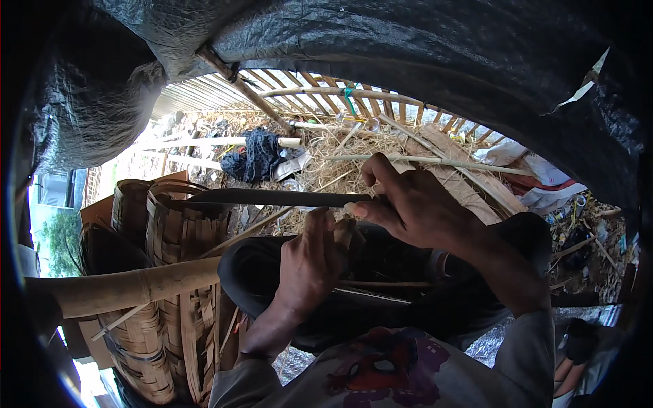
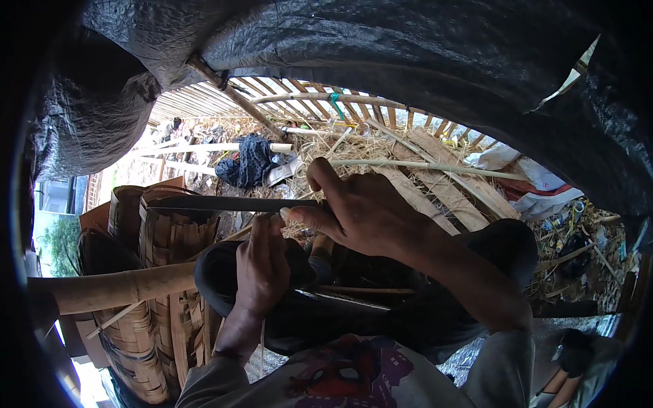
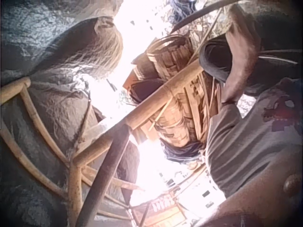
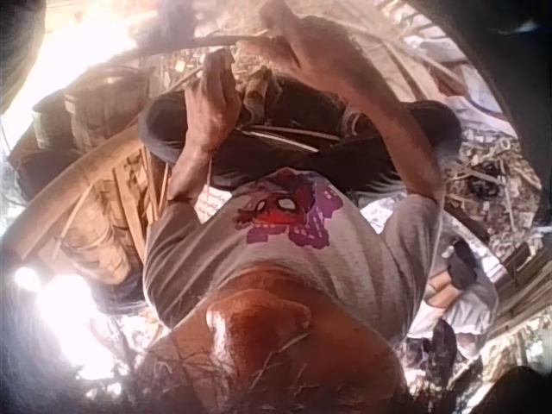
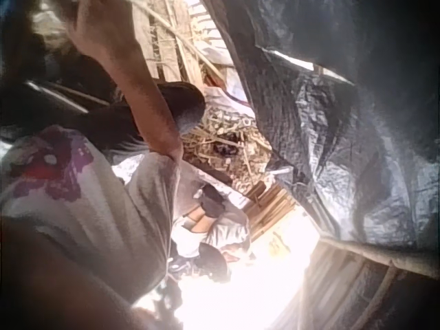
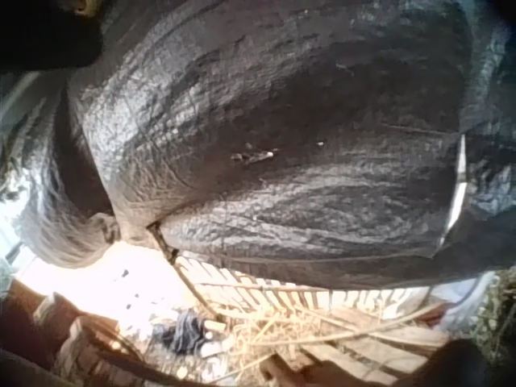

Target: The person carves a bamboo stick by shaving down its tip using a knife.

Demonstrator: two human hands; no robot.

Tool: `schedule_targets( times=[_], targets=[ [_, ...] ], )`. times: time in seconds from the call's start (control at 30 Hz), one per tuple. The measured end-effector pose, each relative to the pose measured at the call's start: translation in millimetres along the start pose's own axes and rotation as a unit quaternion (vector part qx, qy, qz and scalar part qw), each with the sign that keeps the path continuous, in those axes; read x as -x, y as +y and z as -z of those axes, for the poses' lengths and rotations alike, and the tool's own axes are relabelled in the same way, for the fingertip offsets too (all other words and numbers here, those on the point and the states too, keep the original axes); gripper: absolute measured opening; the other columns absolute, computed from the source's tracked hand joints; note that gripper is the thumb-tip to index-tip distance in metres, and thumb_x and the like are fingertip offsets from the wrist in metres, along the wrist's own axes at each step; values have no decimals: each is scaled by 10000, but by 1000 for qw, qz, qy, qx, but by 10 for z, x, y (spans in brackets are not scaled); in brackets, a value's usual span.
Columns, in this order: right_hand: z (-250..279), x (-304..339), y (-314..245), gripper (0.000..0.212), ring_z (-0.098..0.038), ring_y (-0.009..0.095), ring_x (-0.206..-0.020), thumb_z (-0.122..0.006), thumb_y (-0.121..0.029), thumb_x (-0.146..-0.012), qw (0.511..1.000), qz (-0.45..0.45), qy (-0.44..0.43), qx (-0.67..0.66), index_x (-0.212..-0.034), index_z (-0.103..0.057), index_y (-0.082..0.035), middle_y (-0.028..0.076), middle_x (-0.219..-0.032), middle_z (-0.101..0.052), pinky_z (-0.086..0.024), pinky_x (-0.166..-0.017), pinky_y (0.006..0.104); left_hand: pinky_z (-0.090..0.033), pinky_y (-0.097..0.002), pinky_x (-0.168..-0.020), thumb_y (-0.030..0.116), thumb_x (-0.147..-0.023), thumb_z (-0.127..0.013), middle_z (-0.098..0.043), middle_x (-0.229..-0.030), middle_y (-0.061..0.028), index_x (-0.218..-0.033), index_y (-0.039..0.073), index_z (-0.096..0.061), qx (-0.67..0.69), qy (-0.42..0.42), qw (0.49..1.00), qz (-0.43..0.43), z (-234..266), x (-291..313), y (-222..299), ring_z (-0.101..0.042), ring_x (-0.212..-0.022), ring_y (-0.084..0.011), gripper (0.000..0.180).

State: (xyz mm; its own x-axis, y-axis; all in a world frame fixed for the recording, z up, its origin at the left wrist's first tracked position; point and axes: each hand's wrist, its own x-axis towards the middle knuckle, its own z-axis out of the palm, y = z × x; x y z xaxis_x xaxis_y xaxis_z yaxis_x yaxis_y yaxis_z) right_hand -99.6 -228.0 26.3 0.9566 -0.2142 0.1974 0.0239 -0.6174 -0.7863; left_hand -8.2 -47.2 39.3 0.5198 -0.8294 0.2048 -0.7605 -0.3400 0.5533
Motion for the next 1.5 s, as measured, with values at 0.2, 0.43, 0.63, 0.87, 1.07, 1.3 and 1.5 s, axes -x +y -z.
schedule_targets(
  times=[0.2,0.43,0.63,0.87,1.07,1.3,1.5],
  targets=[
    [-118,-8,-78,386,-583,294,-502,-579,-383,-904,998,15,51,45,-1000,-415,-47,96,-540,-521,-414,-456,386,-393,-419,-439,41,-932,-447,-514,-588,-172,-1133,-35,-453,-26,34,999,17,25,-8,13,-548,-492,-353,215],
    [-83,-115,-252,427,-567,262,-450,-579,-423,-893,1000,10,5,-4,-991,-408,-44,100,-558,-514,-407,-406,360,-429,-457,-434,8,-850,-534,-539,-590,-181,-1065,-40,-413,0,-55,998,-44,39,-1,-4,-564,-512,-388,252],
    [-130,-83,-203,478,-573,236,-474,-620,-447,-858,998,49,32,34,-1000,-413,-40,91,-618,-512,-428,-433,342,-434,-456,-449,-11,-819,-543,-537,-597,-169,-1040,-28,-454,-2,-36,998,-57,50,28,-26,-569,-516,-380,239],
    [-13,57,-121,563,-600,207,-571,-725,-424,-778,999,44,7,9,-1039,-424,-26,87,-771,-535,-466,-498,319,-466,-404,-524,-37,-815,-528,-577,-705,-145,-996,-14,-520,33,3,999,-5,164,7,-45,-589,-574,-331,183],
    [-56,42,-126,495,-588,256,-455,-632,-453,-851,997,64,47,2,-994,-403,-39,76,-544,-531,-442,-420,356,-424,-335,-487,30,-904,-478,-542,-620,-107,-965,-12,-507,112,-15,994,0,231,32,-99,-541,-472,-257,79],
    [-37,-13,-174,282,-546,152,-476,-461,-315,-980,940,-76,24,-331,-1016,-410,-39,38,-540,-507,-391,-484,281,-449,-205,-521,40,-899,-582,-578,-870,-116,-1141,-49,-524,241,19,963,122,185,125,-158,-559,-659,-108,264],
    [-113,14,-227,247,-458,129,-430,-449,-274,-987,947,-30,15,-320,-1023,-415,-32,26,-521,-450,-362,-460,275,-373,-239,-474,78,-975,-433,-530,-666,-66,-1130,-64,-471,-189,172,935,-247,103,-18,-252,-465,-537,-72,213]
  ],
)
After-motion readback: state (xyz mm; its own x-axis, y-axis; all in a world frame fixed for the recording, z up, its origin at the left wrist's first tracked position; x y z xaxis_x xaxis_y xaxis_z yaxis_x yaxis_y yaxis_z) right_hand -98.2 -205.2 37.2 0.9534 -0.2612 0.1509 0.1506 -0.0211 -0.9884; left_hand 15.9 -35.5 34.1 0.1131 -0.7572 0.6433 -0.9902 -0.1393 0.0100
